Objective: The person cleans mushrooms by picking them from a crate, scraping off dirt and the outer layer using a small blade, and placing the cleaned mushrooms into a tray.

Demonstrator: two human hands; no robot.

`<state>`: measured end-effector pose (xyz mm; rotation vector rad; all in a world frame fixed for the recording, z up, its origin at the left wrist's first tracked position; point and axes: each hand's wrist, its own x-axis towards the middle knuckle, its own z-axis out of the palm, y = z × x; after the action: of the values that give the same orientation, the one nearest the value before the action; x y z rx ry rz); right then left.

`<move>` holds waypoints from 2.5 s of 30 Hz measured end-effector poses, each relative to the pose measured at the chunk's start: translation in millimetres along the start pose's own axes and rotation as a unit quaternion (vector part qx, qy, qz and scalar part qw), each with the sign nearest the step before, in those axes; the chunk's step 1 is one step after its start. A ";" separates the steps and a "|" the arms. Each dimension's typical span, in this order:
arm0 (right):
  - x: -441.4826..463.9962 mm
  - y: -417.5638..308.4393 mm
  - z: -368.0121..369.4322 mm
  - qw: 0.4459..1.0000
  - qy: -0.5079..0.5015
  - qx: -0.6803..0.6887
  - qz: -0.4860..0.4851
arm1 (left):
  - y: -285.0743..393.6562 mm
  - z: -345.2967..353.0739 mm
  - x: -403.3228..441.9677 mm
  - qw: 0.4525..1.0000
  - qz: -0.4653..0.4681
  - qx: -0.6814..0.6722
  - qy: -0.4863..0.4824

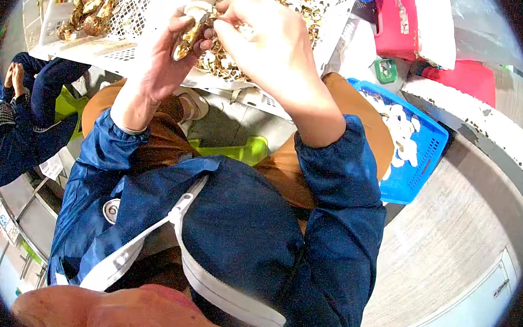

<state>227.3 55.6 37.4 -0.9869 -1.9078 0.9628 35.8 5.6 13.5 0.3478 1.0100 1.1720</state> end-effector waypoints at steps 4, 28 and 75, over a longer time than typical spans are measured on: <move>0.1 4.8 1.7 1.000 0.000 -0.030 -0.003 | 1.0 8.1 0.0 0.997 0.050 0.054 -0.019; 6.2 -5.5 -8.9 0.998 -0.016 -0.066 -0.015 | 3.9 1.1 -1.2 0.996 -0.050 -0.060 -0.053; 8.9 10.0 -7.3 0.962 -0.030 0.194 0.191 | -1.3 -10.1 1.0 0.987 -0.073 -0.093 -0.106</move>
<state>232.9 69.4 34.3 -1.1112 -1.5137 1.5381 28.4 3.4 6.6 0.2410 0.7223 1.0628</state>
